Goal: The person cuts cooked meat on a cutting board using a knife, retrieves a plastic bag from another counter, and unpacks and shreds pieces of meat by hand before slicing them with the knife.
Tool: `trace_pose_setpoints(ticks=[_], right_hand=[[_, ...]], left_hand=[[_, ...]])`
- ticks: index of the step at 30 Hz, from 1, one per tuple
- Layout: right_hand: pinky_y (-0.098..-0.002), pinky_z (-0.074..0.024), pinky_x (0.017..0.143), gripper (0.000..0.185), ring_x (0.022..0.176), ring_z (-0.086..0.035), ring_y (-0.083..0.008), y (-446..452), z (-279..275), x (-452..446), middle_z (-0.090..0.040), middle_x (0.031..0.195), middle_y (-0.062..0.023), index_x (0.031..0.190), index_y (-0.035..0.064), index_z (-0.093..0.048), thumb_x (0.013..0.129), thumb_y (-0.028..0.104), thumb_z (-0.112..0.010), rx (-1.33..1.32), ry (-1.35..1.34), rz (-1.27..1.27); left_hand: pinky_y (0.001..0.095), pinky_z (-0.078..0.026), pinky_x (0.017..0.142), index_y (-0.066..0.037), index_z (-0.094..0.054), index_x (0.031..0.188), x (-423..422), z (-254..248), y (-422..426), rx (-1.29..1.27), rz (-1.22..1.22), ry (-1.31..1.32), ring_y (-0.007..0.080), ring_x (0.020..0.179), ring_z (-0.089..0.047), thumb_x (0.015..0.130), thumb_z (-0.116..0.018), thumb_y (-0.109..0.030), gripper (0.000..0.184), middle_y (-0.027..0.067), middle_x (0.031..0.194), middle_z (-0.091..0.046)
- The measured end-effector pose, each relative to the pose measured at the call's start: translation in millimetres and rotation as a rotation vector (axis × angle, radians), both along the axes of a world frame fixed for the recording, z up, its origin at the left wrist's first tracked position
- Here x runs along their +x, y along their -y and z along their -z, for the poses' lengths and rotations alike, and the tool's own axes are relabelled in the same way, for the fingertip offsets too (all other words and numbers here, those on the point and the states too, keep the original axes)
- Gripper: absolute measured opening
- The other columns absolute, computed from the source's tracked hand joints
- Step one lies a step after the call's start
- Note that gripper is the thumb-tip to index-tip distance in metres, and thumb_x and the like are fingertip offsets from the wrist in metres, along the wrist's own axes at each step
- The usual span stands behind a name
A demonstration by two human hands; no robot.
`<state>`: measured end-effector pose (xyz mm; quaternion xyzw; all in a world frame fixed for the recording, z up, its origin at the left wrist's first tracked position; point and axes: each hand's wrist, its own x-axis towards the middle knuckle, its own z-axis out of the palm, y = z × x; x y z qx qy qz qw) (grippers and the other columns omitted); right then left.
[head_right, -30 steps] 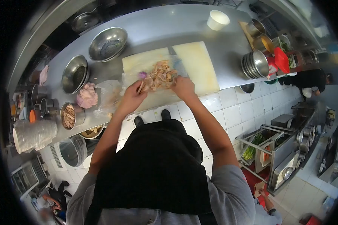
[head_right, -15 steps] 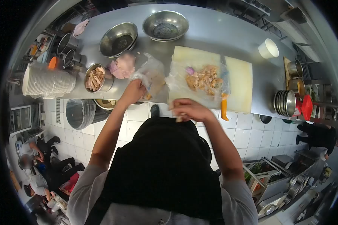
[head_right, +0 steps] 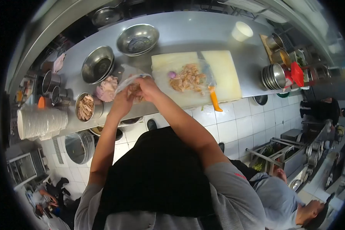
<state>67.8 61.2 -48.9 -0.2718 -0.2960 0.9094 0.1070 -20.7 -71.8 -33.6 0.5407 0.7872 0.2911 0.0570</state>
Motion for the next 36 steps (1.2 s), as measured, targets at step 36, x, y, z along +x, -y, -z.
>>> trace_pose_setpoints(ticks=[36], right_hand=[[-0.0449,-0.0492,0.082,0.026,0.097,-0.058,-0.0385,-103,8,199,-0.061,0.1,-0.0198,0.099,0.0033,-0.063,0.077,0.016,-0.068,1.895,0.821,0.321]], left_hand=[[0.0433,-0.05,0.08,-0.003,-0.061,0.116,-24,-87,-1,-0.254,-0.207,0.078,0.033,0.087,-0.066,0.083,-0.066,-0.018,0.037,0.0192,0.099,-0.067]])
